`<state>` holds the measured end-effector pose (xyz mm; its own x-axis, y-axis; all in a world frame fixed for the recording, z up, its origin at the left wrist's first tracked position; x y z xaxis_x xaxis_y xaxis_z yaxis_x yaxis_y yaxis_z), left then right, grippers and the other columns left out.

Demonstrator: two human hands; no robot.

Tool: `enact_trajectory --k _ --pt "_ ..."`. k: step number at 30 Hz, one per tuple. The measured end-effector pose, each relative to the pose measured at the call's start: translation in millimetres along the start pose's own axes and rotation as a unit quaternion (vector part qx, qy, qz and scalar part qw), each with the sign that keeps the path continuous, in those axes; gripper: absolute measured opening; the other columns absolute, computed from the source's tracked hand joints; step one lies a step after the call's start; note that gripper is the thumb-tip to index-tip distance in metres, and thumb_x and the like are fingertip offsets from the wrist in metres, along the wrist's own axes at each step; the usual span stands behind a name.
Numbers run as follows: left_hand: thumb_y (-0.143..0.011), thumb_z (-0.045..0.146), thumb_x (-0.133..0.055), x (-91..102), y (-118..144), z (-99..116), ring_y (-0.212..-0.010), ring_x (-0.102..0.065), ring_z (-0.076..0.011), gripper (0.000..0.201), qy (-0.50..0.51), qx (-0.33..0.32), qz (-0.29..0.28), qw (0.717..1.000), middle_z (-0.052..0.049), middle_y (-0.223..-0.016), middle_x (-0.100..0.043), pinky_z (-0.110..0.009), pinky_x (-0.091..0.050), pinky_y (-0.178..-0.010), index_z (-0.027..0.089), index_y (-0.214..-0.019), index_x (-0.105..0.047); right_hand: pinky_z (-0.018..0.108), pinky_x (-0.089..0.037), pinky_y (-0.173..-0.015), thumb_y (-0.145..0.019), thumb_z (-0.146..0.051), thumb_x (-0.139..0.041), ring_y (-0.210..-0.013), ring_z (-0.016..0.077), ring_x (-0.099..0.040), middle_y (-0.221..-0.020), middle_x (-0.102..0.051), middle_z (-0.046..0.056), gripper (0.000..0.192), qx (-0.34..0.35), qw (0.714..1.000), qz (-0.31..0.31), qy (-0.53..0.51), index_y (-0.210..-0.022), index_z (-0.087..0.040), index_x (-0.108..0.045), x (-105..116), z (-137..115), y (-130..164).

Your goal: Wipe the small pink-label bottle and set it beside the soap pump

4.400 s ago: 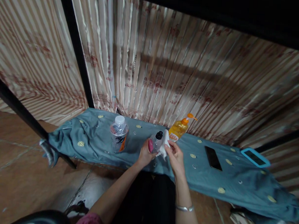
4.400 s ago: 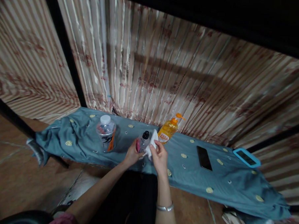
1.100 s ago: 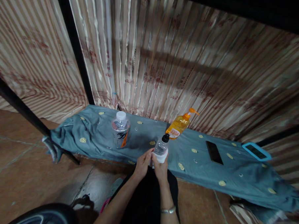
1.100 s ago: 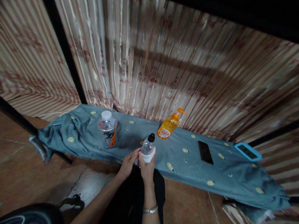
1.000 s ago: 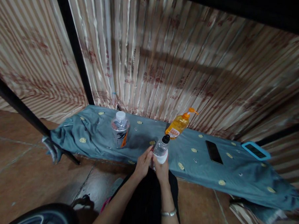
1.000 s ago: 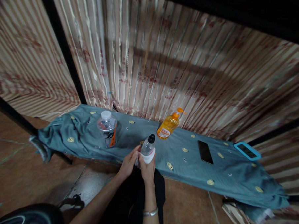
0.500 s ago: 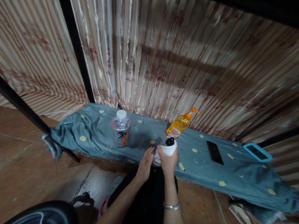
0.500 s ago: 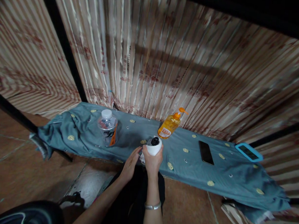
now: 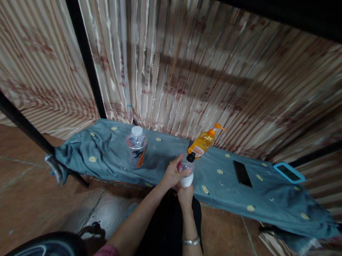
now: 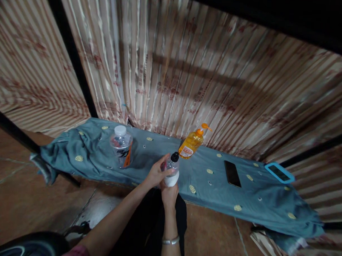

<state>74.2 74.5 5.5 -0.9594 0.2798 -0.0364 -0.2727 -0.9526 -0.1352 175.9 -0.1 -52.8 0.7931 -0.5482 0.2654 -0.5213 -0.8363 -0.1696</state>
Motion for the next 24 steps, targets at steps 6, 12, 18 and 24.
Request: enact_trajectory --k 6,12,18,24 --pt "-0.063 0.029 -0.086 14.0 5 4 -0.116 -0.063 -0.0255 0.069 -0.034 -0.021 0.053 0.998 -0.010 -0.125 -0.065 -0.039 -0.049 -0.104 0.018 -0.125 -0.057 0.046 -0.052 -0.090 -0.081 -0.052 -0.069 -0.103 0.0227 -0.065 -0.114 -0.067 0.009 0.062 0.041 0.999 0.005 -0.012 -0.131 -0.019 -0.053 0 -37 -24" --pt "-0.064 0.033 -0.085 16.3 7 7 -0.114 -0.061 -0.0270 0.067 -0.081 -0.031 0.080 0.993 -0.012 -0.120 -0.062 -0.041 -0.051 -0.098 0.016 -0.122 -0.057 0.044 -0.054 -0.087 -0.084 -0.048 -0.068 -0.098 0.0211 -0.066 -0.110 -0.068 0.007 0.051 0.008 0.997 -0.072 0.024 -0.124 -0.018 -0.058 -11 -1 -25" --pt "-0.063 0.030 -0.085 7.1 9 7 -0.120 -0.057 -0.0290 0.068 -0.087 -0.056 0.090 0.990 -0.012 -0.125 -0.059 -0.047 -0.044 -0.107 0.018 -0.123 -0.055 0.036 -0.056 -0.076 -0.085 -0.037 -0.070 -0.083 0.0169 -0.066 -0.091 -0.066 0.001 0.030 -0.043 0.977 -0.163 0.128 -0.105 -0.017 -0.064 -3 30 -17" --pt "-0.060 0.020 -0.083 3.9 10 -18 -0.131 -0.051 -0.0308 0.085 -0.050 -0.030 0.044 0.997 -0.014 -0.141 -0.053 -0.047 -0.037 -0.115 0.018 -0.137 -0.045 0.041 -0.055 -0.084 -0.087 -0.035 -0.067 -0.095 0.0192 -0.065 -0.105 -0.066 0.004 0.035 -0.029 0.970 -0.157 0.182 -0.117 -0.018 -0.060 4 23 -15"
Point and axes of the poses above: each hand's wrist, its own y-axis away from the middle knuckle, its own x-axis out of the back of the hand, z = x × y, the point moved 9 cm from there along -y, towards the middle knuckle
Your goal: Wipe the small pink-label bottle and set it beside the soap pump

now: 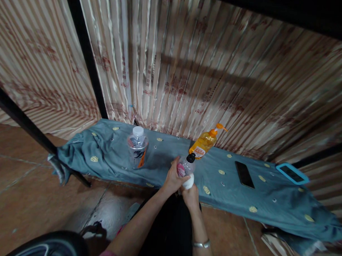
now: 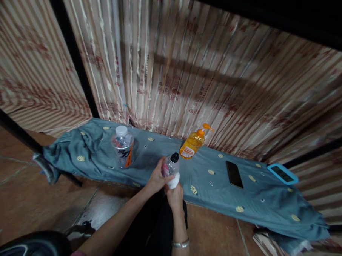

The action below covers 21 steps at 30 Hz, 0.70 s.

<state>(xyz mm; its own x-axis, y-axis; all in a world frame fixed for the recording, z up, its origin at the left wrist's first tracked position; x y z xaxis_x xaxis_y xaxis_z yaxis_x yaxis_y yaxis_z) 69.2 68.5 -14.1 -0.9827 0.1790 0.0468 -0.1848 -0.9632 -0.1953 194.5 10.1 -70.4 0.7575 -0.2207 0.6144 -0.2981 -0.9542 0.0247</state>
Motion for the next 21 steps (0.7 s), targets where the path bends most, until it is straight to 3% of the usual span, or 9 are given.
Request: enact_trajectory --k 5,12,21 --pt "-0.065 0.019 -0.078 -15.2 -12 -3 -0.124 -0.056 -0.0289 0.072 -0.002 -0.035 -0.027 0.999 -0.010 -0.132 -0.060 -0.046 -0.040 -0.112 0.020 -0.132 -0.052 0.042 -0.054 -0.086 -0.088 -0.033 -0.066 -0.097 0.0199 -0.064 -0.104 -0.066 0.004 0.030 -0.026 0.997 0.041 0.054 -0.113 -0.017 -0.061 23 12 -16" --pt "-0.067 0.008 -0.070 -59.1 -38 1 -0.133 -0.048 -0.0287 0.079 0.001 -0.050 -0.051 0.997 -0.010 -0.140 -0.053 -0.046 -0.034 -0.118 0.021 -0.140 -0.045 0.040 -0.054 -0.084 -0.089 -0.034 -0.065 -0.096 0.0187 -0.064 -0.103 -0.066 0.004 0.026 -0.057 0.990 0.068 0.107 -0.109 -0.018 -0.062 60 33 -57" --pt "-0.067 0.005 -0.066 -88.8 -66 -1 -0.143 -0.037 -0.0294 0.087 -0.006 -0.057 -0.087 0.995 -0.012 -0.155 -0.039 -0.049 -0.027 -0.122 0.020 -0.147 -0.034 0.040 -0.054 -0.084 -0.090 -0.037 -0.063 -0.096 0.0188 -0.064 -0.103 -0.065 0.005 0.027 -0.075 0.984 0.113 0.112 -0.109 -0.017 -0.062 74 45 -82"
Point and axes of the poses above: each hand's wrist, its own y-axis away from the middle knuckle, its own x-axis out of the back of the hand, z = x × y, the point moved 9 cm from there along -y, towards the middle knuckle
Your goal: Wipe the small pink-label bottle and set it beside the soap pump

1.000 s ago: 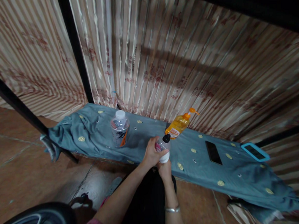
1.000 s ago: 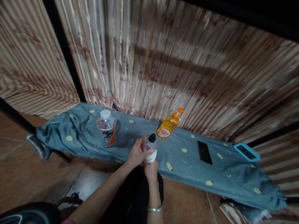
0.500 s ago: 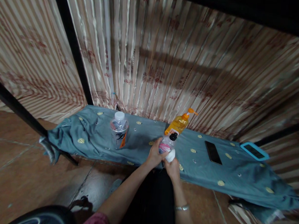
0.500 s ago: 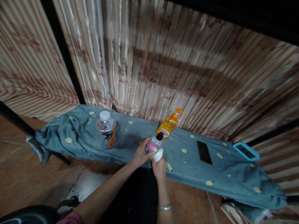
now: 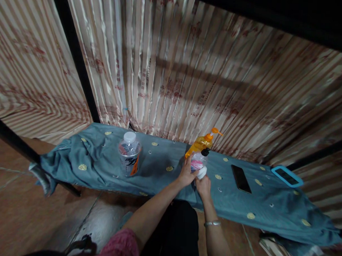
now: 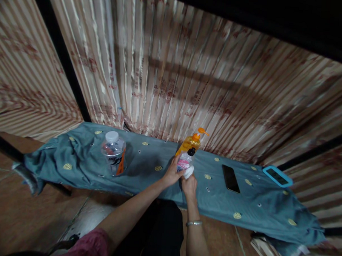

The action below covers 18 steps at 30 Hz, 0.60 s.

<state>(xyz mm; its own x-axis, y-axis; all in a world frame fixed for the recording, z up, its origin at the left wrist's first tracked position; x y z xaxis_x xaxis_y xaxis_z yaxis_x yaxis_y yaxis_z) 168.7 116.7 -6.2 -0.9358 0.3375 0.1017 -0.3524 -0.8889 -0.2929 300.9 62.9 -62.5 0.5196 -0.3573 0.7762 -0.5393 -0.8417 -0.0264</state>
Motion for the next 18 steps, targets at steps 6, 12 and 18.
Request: enact_trajectory --k 6,12,18 --pt "-0.069 0.007 -0.065 -5.6 -6 -7 -0.148 -0.030 -0.0277 0.089 0.017 0.013 -0.012 1.000 -0.012 -0.158 -0.035 -0.049 -0.022 -0.125 0.020 -0.149 -0.029 0.042 -0.053 -0.087 -0.088 -0.036 -0.065 -0.098 0.0196 -0.064 -0.106 -0.066 0.005 0.029 -0.028 0.998 0.011 -0.048 -0.110 -0.017 -0.062 3 4 -3" --pt "-0.076 0.019 -0.068 46.7 50 -3 -0.151 -0.024 -0.0306 0.084 -0.027 0.016 0.042 0.999 -0.016 -0.161 -0.027 -0.053 -0.021 -0.124 0.018 -0.150 -0.029 0.044 -0.052 -0.089 -0.083 -0.039 -0.071 -0.095 0.0199 -0.065 -0.095 -0.068 0.003 0.027 -0.092 0.981 0.045 -0.167 -0.097 -0.016 -0.065 19 25 34" --pt "-0.088 0.032 -0.063 166.5 155 43 -0.134 -0.050 -0.0268 0.061 -0.110 -0.023 0.146 0.983 -0.012 -0.148 -0.048 -0.046 -0.046 -0.110 0.027 -0.144 -0.039 0.045 -0.052 -0.094 -0.074 -0.047 -0.078 -0.097 0.0215 -0.068 -0.106 -0.072 0.007 0.049 -0.096 0.920 0.026 -0.379 -0.110 -0.016 -0.064 4 0 106"
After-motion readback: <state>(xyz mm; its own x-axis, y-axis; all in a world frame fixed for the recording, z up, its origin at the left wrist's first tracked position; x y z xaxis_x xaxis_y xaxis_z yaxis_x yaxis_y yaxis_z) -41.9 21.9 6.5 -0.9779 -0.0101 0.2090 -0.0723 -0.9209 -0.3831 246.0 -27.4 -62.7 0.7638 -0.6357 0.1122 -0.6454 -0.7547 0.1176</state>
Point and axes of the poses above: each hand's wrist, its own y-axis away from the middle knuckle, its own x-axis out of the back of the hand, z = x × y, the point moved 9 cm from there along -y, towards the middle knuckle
